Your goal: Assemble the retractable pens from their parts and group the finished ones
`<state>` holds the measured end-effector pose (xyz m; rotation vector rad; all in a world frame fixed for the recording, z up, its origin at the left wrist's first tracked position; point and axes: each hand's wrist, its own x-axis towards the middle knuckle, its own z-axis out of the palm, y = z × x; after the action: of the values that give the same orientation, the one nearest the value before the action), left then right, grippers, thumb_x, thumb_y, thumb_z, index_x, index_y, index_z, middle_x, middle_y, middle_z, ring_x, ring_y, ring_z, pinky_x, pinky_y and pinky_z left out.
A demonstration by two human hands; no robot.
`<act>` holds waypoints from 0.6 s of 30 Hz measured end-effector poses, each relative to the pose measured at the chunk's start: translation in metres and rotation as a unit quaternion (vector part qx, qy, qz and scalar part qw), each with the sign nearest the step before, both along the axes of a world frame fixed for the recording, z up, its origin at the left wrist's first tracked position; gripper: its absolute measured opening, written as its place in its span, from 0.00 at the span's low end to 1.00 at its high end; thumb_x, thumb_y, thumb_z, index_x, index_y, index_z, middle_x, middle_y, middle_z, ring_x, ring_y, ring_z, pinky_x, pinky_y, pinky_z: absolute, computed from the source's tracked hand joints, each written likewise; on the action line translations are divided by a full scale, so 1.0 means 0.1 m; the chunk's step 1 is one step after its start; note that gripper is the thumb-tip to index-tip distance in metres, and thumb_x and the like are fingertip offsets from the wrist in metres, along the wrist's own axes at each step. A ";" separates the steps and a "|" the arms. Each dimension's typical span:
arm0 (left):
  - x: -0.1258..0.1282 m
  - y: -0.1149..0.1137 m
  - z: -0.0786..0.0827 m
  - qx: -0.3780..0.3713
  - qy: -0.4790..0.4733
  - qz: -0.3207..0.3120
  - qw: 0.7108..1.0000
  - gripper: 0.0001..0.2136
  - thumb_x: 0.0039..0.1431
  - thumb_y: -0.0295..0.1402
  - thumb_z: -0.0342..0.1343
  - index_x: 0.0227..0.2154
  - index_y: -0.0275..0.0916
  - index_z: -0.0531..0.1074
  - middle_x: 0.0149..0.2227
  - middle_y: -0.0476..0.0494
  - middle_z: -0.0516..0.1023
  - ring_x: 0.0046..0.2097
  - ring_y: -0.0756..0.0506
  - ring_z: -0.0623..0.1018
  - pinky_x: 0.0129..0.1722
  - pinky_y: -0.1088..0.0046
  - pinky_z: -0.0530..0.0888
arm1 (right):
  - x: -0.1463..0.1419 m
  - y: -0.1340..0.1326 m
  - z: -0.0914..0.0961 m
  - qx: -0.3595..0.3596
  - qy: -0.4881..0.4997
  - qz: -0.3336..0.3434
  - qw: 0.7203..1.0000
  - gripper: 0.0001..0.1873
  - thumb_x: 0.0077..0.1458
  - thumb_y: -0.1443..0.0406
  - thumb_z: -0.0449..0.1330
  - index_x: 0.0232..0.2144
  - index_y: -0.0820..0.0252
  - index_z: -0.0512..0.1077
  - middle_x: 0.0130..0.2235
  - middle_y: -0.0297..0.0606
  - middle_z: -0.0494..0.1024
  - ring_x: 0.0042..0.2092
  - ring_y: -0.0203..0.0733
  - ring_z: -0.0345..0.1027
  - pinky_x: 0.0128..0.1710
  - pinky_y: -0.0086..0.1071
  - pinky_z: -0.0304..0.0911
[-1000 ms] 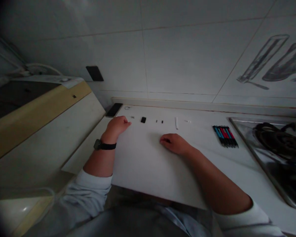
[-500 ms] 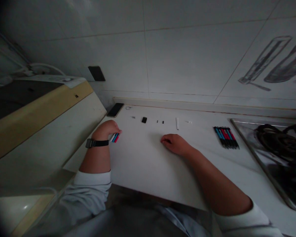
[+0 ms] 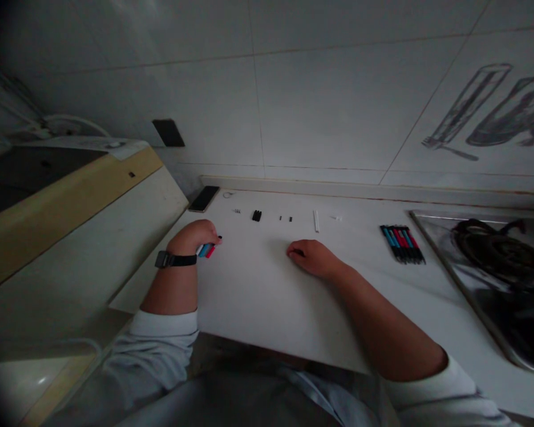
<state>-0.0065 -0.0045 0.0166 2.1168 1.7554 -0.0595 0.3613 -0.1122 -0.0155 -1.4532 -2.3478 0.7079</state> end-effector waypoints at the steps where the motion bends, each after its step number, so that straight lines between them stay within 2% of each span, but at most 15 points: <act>1: 0.08 0.00 -0.01 -0.019 0.032 -0.018 0.999 0.13 0.48 0.37 0.67 0.14 0.39 0.74 0.18 0.43 0.73 0.27 0.44 0.74 0.32 0.69 0.66 | 0.00 0.00 0.00 0.002 -0.001 0.002 1.000 0.14 0.63 0.62 0.55 0.41 0.57 0.80 0.40 0.40 0.83 0.39 0.42 0.74 0.42 0.33 0.64; 2: 0.16 -0.01 -0.02 -0.030 0.050 -0.036 0.998 0.12 0.51 0.38 0.66 0.17 0.39 0.76 0.20 0.43 0.75 0.27 0.44 0.74 0.31 0.69 0.65 | 0.00 0.01 -0.01 0.004 -0.002 0.004 1.000 0.14 0.63 0.62 0.55 0.42 0.57 0.80 0.41 0.40 0.83 0.40 0.42 0.74 0.43 0.33 0.63; 4: 0.30 -0.04 -0.03 -0.006 0.021 -0.052 0.998 0.09 0.54 0.38 0.64 0.25 0.39 0.79 0.24 0.44 0.79 0.28 0.45 0.74 0.31 0.70 0.65 | 0.01 0.01 -0.02 0.008 -0.003 0.005 1.000 0.14 0.63 0.62 0.55 0.42 0.56 0.80 0.42 0.40 0.83 0.40 0.42 0.74 0.43 0.33 0.63; 7: 0.39 -0.09 -0.02 0.066 -0.038 -0.031 0.997 0.08 0.55 0.38 0.64 0.33 0.40 0.80 0.33 0.44 0.83 0.32 0.46 0.76 0.32 0.72 0.66 | 0.01 0.02 -0.03 0.009 -0.004 0.003 1.000 0.14 0.63 0.62 0.55 0.42 0.56 0.80 0.41 0.40 0.83 0.39 0.42 0.74 0.42 0.33 0.63; 9: 0.36 -0.10 -0.01 0.104 -0.040 -0.010 0.994 0.09 0.53 0.38 0.66 0.34 0.40 0.79 0.36 0.42 0.83 0.35 0.45 0.77 0.33 0.71 0.67 | 0.00 0.01 -0.01 0.009 -0.006 0.002 1.000 0.14 0.63 0.62 0.55 0.42 0.56 0.80 0.41 0.40 0.82 0.39 0.42 0.74 0.41 0.33 0.63; 11: 0.32 -0.11 0.01 0.076 -0.003 -0.015 0.997 0.10 0.51 0.41 0.66 0.29 0.39 0.79 0.32 0.41 0.82 0.33 0.43 0.77 0.33 0.69 0.66 | -0.01 0.00 0.01 0.008 -0.004 0.000 1.000 0.14 0.63 0.62 0.55 0.41 0.56 0.80 0.40 0.40 0.82 0.39 0.42 0.74 0.41 0.33 0.63; 14: 0.32 -0.11 0.00 -0.035 0.044 -0.079 0.995 0.15 0.53 0.42 0.63 0.17 0.40 0.75 0.19 0.44 0.74 0.26 0.44 0.74 0.31 0.68 0.65 | -0.03 -0.02 0.03 0.005 0.001 -0.007 1.000 0.13 0.63 0.63 0.55 0.40 0.56 0.80 0.39 0.40 0.82 0.38 0.42 0.73 0.41 0.33 0.62; 16: 0.39 -0.14 -0.01 -0.054 0.023 -0.113 0.992 0.12 0.53 0.39 0.61 0.18 0.41 0.75 0.17 0.46 0.73 0.25 0.45 0.73 0.30 0.69 0.64 | -0.04 -0.02 0.03 0.004 0.002 -0.012 1.000 0.12 0.63 0.63 0.56 0.40 0.56 0.80 0.38 0.40 0.82 0.37 0.42 0.73 0.40 0.33 0.62; 18: 0.50 -0.18 -0.04 -0.012 -0.038 -0.131 0.991 0.05 0.51 0.35 0.60 0.24 0.41 0.78 0.23 0.47 0.78 0.27 0.45 0.75 0.29 0.71 0.65 | -0.03 -0.01 0.01 0.008 0.006 -0.010 1.000 0.12 0.63 0.62 0.56 0.41 0.56 0.80 0.38 0.39 0.82 0.37 0.41 0.72 0.40 0.32 0.61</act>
<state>0.0434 -0.0227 0.0127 2.2881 1.4188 -0.0712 0.3578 -0.1131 -0.0150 -1.4586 -2.3215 0.6891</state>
